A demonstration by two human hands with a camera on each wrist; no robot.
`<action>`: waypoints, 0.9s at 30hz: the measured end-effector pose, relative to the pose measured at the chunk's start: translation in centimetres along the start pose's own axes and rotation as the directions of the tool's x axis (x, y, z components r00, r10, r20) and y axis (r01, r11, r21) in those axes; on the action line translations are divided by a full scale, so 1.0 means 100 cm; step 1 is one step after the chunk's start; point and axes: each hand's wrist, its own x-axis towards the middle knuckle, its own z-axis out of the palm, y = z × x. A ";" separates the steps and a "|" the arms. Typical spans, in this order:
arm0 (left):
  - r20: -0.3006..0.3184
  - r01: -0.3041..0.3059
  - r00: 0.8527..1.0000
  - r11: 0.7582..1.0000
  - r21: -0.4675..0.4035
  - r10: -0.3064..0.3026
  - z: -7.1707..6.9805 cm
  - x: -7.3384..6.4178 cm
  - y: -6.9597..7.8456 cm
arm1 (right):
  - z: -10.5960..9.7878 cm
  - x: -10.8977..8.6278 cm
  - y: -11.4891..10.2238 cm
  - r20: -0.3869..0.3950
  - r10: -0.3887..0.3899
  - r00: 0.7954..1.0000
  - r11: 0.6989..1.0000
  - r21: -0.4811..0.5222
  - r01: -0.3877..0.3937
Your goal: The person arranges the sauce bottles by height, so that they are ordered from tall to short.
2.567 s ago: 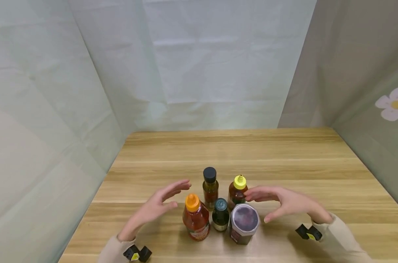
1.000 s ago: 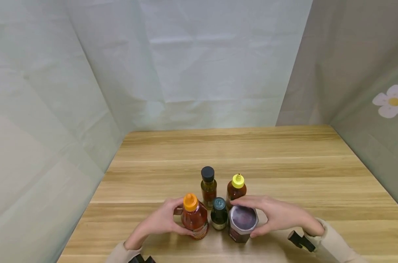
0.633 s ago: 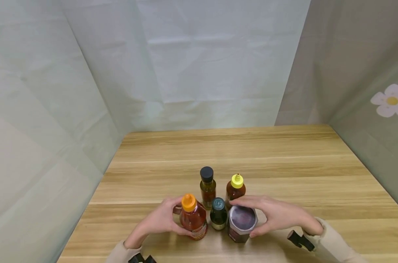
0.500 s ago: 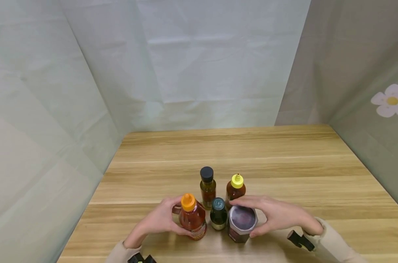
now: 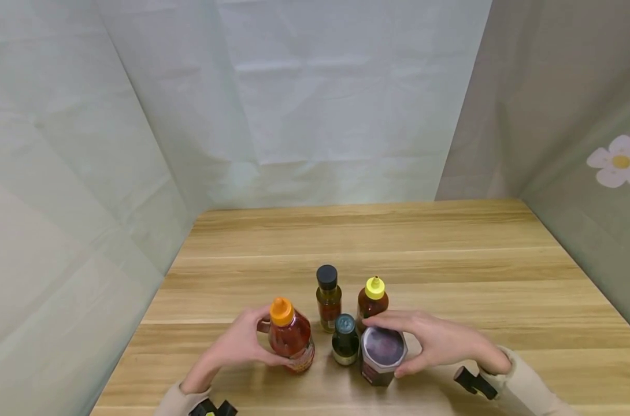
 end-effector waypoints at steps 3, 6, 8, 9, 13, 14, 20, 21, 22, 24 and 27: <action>-0.024 -0.002 1.000 1.000 0.018 0.003 -0.005 0.000 -0.001 | 0.000 0.001 0.000 -0.001 0.005 1.000 1.000 0.002 -0.005; -0.046 -0.011 0.999 0.999 0.039 0.013 -0.010 -0.001 -0.003 | 0.000 0.001 0.000 -0.001 0.007 1.000 1.000 0.007 -0.007; -0.059 -0.010 0.998 0.999 0.046 0.013 -0.013 -0.001 -0.005 | 0.000 0.002 0.000 -0.002 0.006 1.000 1.000 0.007 -0.006; -0.065 -0.006 0.998 0.999 0.048 0.009 -0.014 -0.002 -0.006 | 0.000 0.002 0.000 -0.002 0.003 1.000 1.000 0.008 -0.003; -0.093 0.015 0.996 0.999 0.052 -0.010 -0.018 -0.003 -0.010 | 0.001 0.003 0.000 -0.002 0.002 1.000 1.000 0.015 -0.002; -0.102 0.024 0.995 0.998 0.055 -0.018 -0.019 -0.004 -0.011 | 0.001 0.003 0.000 -0.003 0.002 1.000 1.000 0.015 -0.002; -0.160 0.068 0.986 0.994 0.082 -0.055 -0.026 -0.003 -0.014 | 0.001 0.003 0.000 -0.003 0.013 1.000 1.000 0.011 -0.013; -0.167 0.075 0.984 0.993 0.090 -0.059 -0.027 -0.003 -0.015 | 0.001 0.003 0.000 -0.001 0.015 1.000 1.000 0.013 -0.015; -0.174 0.082 0.983 0.992 0.096 -0.064 -0.029 -0.003 -0.015 | 0.002 0.003 0.000 0.000 0.018 1.000 1.000 0.014 -0.018; -0.188 0.098 0.979 0.990 0.102 -0.077 -0.030 -0.002 -0.015 | 0.002 0.003 0.000 0.000 0.017 1.000 1.000 0.015 -0.017; -0.203 0.113 0.975 0.988 0.100 -0.091 -0.034 -0.001 -0.017 | 0.003 0.003 0.000 0.003 0.014 1.000 1.000 0.026 -0.014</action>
